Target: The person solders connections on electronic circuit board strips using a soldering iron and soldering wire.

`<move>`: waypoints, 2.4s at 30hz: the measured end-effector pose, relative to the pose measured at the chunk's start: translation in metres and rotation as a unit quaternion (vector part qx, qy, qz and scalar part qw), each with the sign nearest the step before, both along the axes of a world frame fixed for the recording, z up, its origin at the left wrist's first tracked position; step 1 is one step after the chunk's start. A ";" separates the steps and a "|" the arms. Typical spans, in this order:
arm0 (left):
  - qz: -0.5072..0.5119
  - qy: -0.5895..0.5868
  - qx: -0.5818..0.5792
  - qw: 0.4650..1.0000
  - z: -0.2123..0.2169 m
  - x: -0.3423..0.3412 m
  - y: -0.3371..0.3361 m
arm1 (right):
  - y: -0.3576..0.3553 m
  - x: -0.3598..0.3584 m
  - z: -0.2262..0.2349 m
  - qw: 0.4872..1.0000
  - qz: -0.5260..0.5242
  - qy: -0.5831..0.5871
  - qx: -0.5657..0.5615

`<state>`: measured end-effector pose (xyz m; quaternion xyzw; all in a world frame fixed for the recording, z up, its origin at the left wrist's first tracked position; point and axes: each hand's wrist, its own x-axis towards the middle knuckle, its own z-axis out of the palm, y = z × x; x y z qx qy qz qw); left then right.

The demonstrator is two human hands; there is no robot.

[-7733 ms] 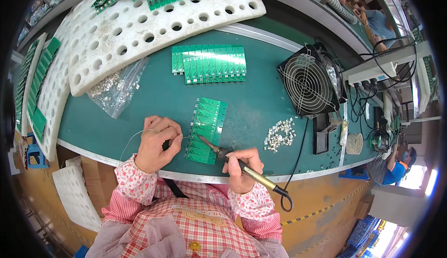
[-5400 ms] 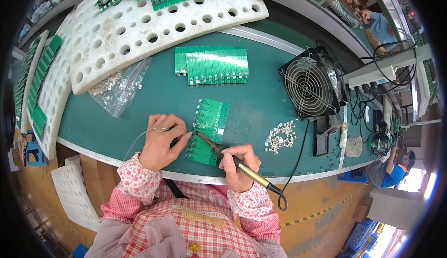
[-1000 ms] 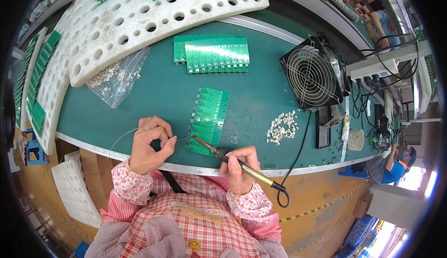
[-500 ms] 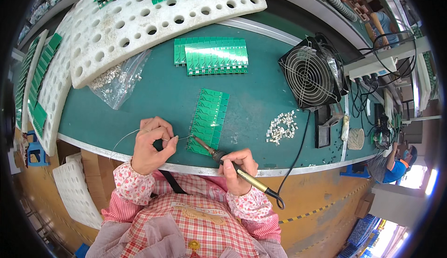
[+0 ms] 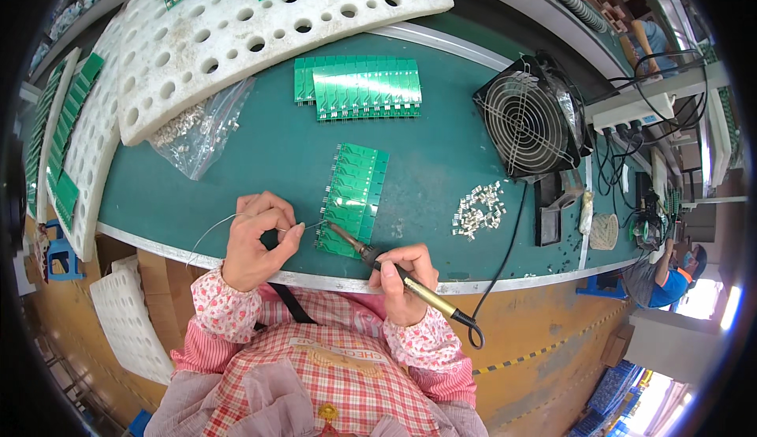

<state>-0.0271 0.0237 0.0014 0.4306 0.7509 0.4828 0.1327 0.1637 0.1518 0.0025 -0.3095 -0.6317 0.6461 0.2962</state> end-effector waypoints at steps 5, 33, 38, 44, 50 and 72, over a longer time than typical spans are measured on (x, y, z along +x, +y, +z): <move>0.001 0.014 -0.011 1.000 -0.001 0.001 0.001 | 0.001 0.000 -0.001 1.000 0.007 0.002 0.003; -0.010 -0.047 0.015 0.999 0.002 -0.002 -0.008 | 0.002 0.009 -0.011 0.998 0.007 0.050 0.026; -0.037 -0.034 0.003 0.999 0.001 -0.003 -0.008 | 0.002 0.010 -0.011 0.998 0.022 0.052 0.029; -0.039 -0.018 -0.002 0.999 0.002 -0.002 -0.006 | 0.002 0.008 -0.009 0.999 0.019 0.039 0.017; -0.031 0.008 -0.008 0.999 -0.001 0.000 -0.004 | 0.002 0.008 -0.007 0.999 0.018 0.029 0.017; -0.023 0.017 -0.010 1.000 -0.001 0.001 -0.003 | -0.004 0.002 -0.002 0.999 -0.001 -0.002 0.032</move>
